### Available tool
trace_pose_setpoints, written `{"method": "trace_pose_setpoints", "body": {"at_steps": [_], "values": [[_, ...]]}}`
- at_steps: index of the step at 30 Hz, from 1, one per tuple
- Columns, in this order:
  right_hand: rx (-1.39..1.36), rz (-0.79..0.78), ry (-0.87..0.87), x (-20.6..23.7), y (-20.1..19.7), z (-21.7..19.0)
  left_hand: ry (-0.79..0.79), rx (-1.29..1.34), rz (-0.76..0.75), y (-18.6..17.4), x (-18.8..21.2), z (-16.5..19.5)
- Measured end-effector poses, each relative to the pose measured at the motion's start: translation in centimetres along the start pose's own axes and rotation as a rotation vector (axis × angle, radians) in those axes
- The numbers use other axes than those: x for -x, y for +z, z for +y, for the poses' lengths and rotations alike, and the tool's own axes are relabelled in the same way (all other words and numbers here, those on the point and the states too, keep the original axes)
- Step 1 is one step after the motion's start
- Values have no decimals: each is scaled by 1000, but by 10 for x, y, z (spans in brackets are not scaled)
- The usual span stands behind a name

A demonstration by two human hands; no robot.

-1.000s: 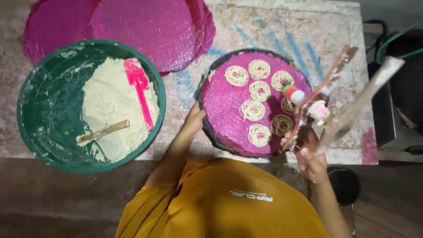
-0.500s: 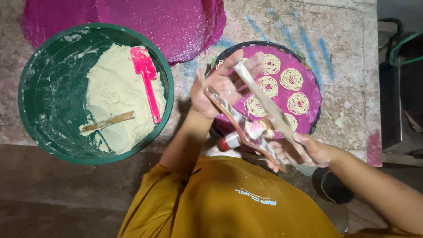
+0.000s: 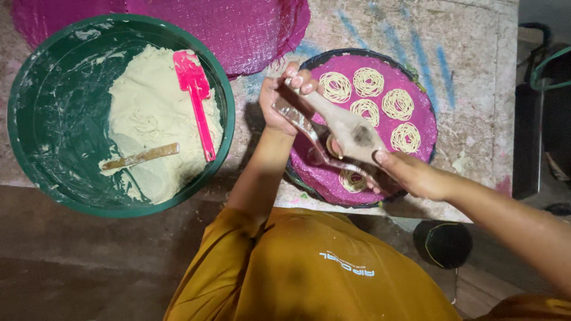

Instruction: The person uses a manual dough press to extrude dough into spiral shapes onto a purple tray. They repeatedly load dough into the press, squeeze the handles to form spirals, and refill the press from a green bowl of dough.

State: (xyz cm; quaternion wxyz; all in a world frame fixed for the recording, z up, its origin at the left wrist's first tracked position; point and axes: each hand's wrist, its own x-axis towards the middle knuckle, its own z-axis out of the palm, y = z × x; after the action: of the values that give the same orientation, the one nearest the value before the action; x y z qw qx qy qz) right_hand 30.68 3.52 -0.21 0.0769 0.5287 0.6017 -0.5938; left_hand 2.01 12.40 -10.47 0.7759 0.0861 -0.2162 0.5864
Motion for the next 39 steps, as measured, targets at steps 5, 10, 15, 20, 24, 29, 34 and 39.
{"method": "trace_pose_setpoints", "body": {"at_steps": [5, 10, 15, 20, 24, 29, 34, 39], "values": [[11, 2, 13, 15, -13, -4, 74, -20, 60, -2, 3, -21], [131, 167, 17, 2, -13, -12, 29, -81, -29, 0, -23, -4], [71, 105, 15, 2, -1, -14, 46, -84, -63, 0, -8, 1], [192, 172, 77, 13, -21, -18, 87, -79, -2, 4, -12, -21], [175, 288, -115, 0, -22, -15, 46, -178, 20, 11, -30, -6], [-64, 191, -209, -9, -20, 2, -263, -660, 547, -22, -7, 8], [-50, 212, -315, -22, -26, 18, -780, -1201, 723, -76, 55, 6], [-47, 295, -341, -40, -26, 34, -554, -1725, 338, -49, 88, 3]]}}
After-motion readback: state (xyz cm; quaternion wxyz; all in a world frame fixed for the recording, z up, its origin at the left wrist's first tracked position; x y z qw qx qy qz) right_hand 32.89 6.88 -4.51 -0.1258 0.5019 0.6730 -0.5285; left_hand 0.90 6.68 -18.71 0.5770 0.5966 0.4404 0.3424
